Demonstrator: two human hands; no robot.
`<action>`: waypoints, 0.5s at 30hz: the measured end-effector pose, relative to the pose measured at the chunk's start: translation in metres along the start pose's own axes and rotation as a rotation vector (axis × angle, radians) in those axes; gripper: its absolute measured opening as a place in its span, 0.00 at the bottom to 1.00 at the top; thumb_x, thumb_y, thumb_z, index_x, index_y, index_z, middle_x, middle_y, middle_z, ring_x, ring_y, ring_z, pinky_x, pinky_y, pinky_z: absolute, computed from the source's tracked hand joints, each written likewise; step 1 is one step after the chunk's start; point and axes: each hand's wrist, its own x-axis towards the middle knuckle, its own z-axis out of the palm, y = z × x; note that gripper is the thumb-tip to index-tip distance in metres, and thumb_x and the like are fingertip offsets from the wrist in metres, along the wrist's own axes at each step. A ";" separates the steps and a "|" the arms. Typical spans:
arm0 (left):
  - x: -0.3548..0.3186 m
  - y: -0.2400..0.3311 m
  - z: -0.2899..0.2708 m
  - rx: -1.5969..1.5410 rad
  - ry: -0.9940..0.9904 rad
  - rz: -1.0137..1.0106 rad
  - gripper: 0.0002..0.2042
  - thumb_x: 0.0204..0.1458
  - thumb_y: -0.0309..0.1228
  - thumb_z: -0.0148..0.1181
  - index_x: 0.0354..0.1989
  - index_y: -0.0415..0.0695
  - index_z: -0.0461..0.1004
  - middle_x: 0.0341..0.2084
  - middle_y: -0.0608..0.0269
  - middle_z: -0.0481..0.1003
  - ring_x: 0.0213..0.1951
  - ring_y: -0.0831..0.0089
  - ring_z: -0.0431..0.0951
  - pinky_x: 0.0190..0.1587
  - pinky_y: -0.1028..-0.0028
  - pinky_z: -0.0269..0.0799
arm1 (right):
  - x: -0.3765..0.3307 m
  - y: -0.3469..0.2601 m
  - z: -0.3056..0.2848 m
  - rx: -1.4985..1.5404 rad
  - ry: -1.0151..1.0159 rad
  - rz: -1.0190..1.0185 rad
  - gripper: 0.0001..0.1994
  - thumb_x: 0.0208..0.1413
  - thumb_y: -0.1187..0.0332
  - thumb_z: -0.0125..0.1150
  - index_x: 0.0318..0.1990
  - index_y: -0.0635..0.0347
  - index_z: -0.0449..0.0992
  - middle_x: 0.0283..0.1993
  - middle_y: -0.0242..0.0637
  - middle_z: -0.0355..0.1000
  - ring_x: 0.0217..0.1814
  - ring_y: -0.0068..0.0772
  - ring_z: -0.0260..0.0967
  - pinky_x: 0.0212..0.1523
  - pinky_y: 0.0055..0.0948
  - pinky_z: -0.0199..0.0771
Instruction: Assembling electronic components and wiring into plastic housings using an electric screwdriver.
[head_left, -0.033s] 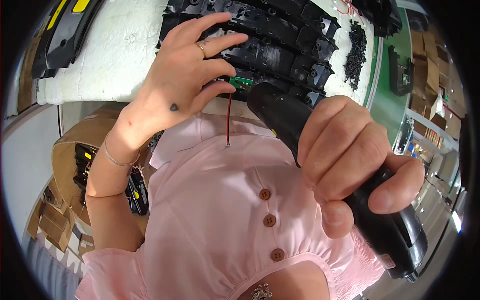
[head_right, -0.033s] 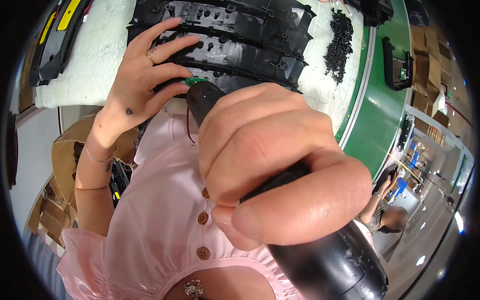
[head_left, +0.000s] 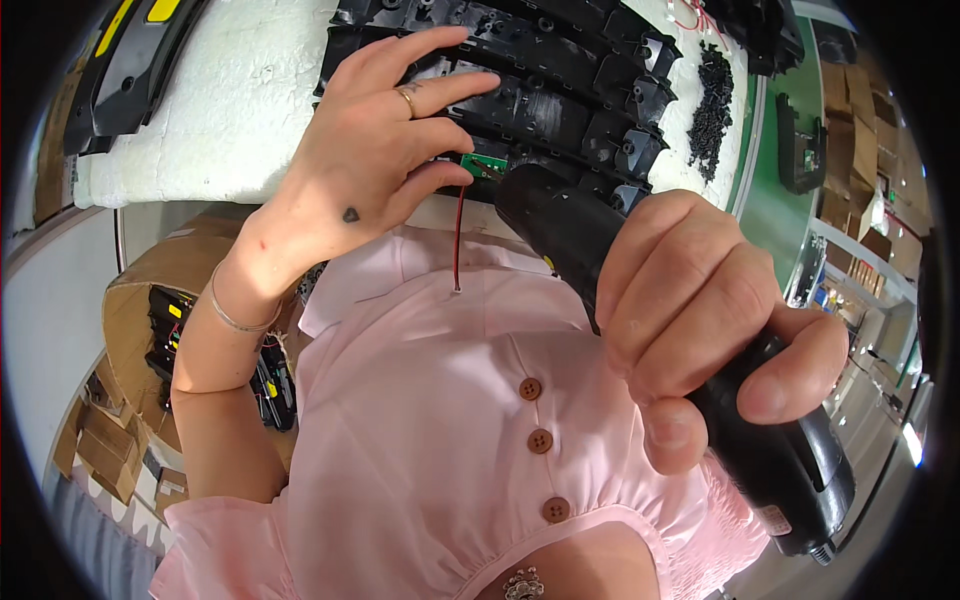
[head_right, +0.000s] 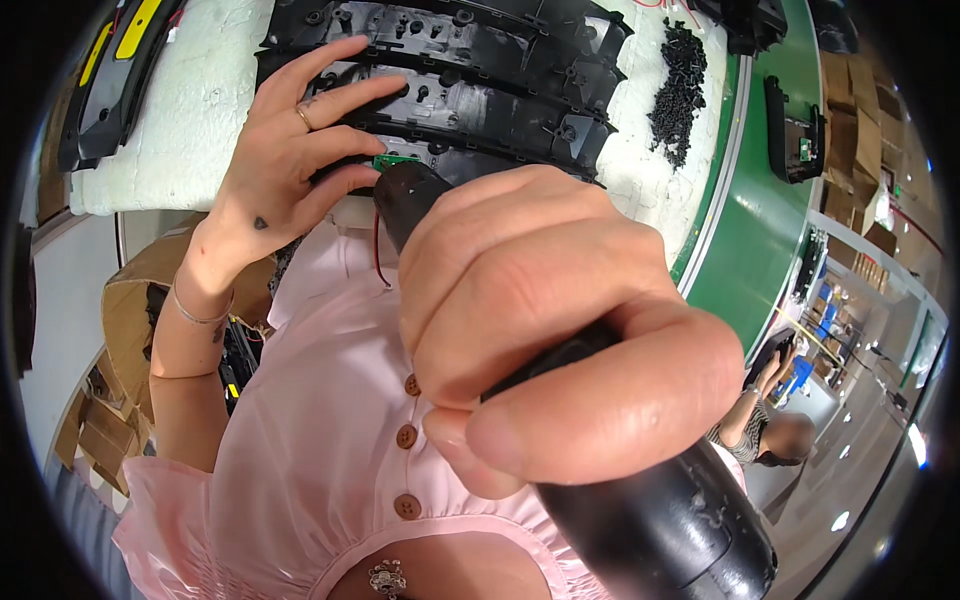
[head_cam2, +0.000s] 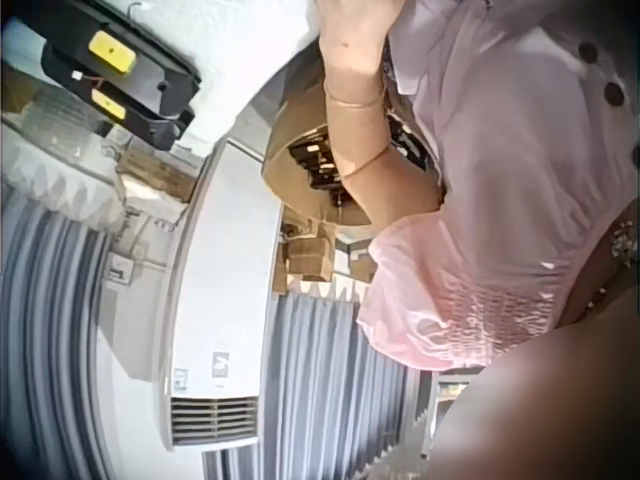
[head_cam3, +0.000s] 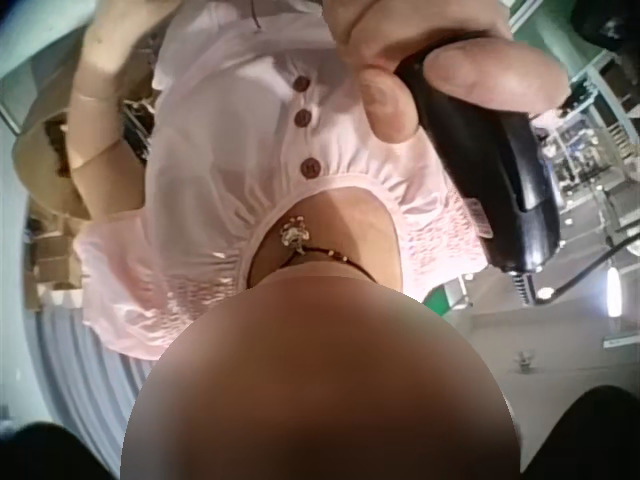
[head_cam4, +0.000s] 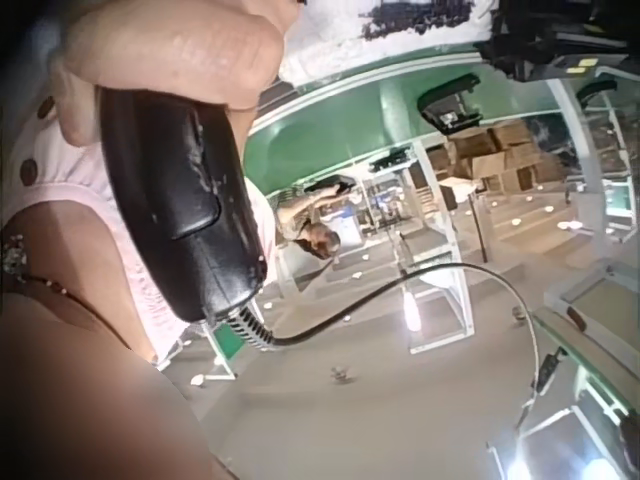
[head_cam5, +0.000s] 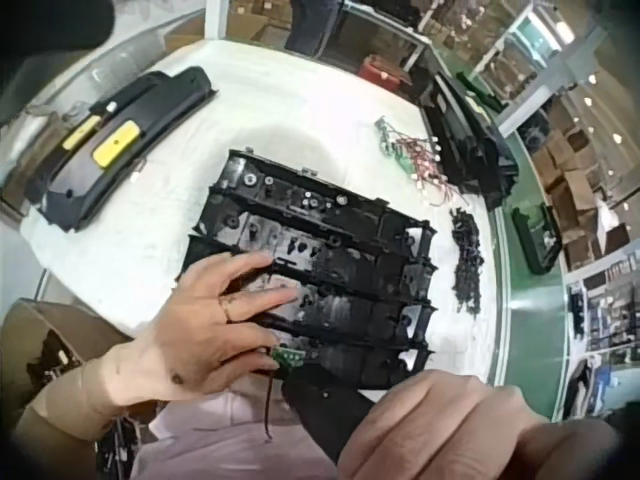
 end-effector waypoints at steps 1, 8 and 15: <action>-0.001 -0.001 0.001 -0.009 0.005 0.017 0.09 0.36 0.25 0.65 0.29 0.42 0.77 0.51 0.63 0.72 0.61 0.53 0.60 0.59 0.58 0.56 | 0.000 -0.001 0.002 -0.038 0.018 0.032 0.18 0.47 0.71 0.65 0.43 0.48 0.63 0.23 0.26 0.69 0.19 0.18 0.64 0.19 0.16 0.63; -0.002 -0.005 0.006 -0.024 0.033 0.060 0.08 0.36 0.25 0.63 0.27 0.41 0.75 0.49 0.65 0.74 0.60 0.54 0.62 0.59 0.55 0.55 | 0.009 0.004 0.004 -0.044 -0.025 0.055 0.16 0.49 0.71 0.64 0.40 0.47 0.61 0.22 0.25 0.67 0.19 0.19 0.64 0.19 0.17 0.63; -0.007 -0.007 0.009 -0.030 0.030 0.053 0.06 0.38 0.24 0.59 0.27 0.42 0.74 0.48 0.67 0.74 0.60 0.56 0.62 0.59 0.53 0.54 | 0.024 0.006 0.009 -0.092 -0.166 0.135 0.17 0.48 0.72 0.65 0.34 0.50 0.58 0.22 0.27 0.67 0.18 0.22 0.64 0.18 0.21 0.64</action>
